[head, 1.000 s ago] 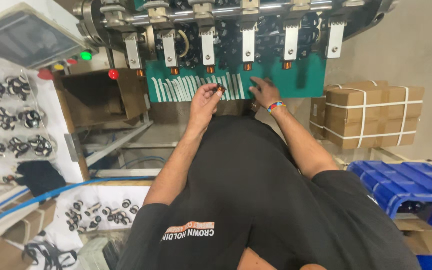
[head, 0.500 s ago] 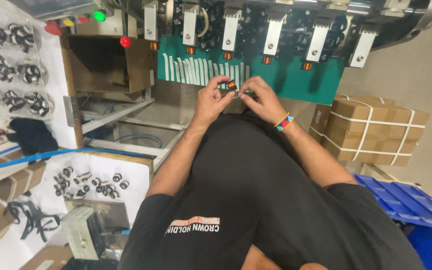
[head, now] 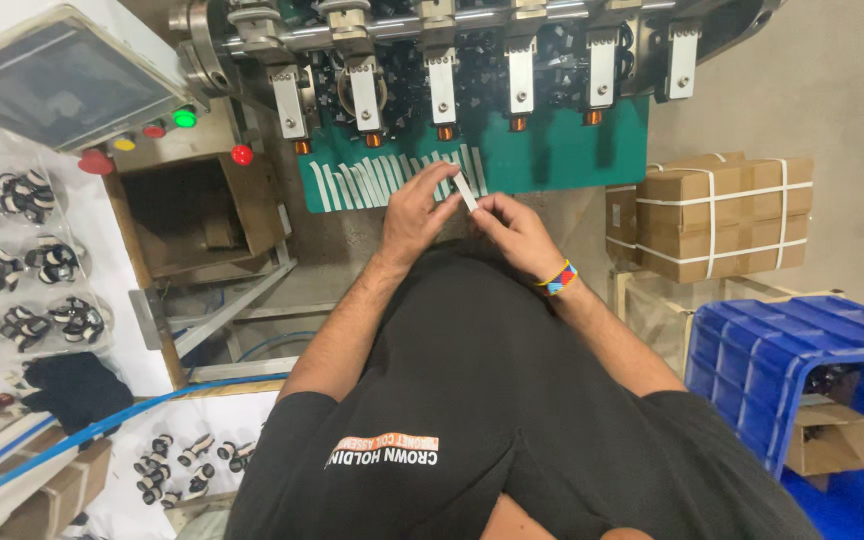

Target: The person sits at a bench-top machine and assembles small black strap components, fitting parts together by hand and placing finished pieces on the green work board. They reach into a box for supplies, use scissors to trim a piece at the machine, and continue fitting and arranging the components.

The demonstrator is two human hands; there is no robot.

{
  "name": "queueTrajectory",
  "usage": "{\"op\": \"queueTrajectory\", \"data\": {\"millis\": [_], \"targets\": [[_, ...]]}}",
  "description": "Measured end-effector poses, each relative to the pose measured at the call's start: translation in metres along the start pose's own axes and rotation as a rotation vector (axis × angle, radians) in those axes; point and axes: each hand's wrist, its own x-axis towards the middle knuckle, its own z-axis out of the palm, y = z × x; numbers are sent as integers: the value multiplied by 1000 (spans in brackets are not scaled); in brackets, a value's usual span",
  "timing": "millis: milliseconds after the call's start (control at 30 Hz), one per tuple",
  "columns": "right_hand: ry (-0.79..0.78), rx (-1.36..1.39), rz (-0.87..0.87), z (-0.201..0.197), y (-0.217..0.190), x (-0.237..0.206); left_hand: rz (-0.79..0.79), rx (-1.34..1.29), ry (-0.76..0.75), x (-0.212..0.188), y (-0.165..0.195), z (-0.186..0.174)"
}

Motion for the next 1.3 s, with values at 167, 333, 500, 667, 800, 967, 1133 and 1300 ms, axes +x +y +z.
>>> {"op": "queueTrajectory", "data": {"millis": [167, 333, 500, 667, 800, 967, 1133, 1300], "targets": [[122, -145, -63, 17, -8, -10, -373, -435, -131, -5, -27, -9], [268, -699, -349, 22, -42, -10, -613, -1098, -364, -8, -45, -15], [307, -804, -419, 33, -64, -7, -759, -1248, -488, -9, -51, -23], [311, -739, -450, 25, -59, -12, -665, -1559, -510, -21, -49, -2], [341, -518, -292, 9, -44, -11, -531, -1124, -507, -17, -43, 3], [139, -18, 164, -36, -33, -8, -110, -227, -429, 1, -14, 4], [-24, -207, -69, -73, -38, -1, -95, -155, -458, 19, 22, 28], [119, -687, -281, -89, -51, -8, -41, -109, -367, 24, 32, 62]]}}
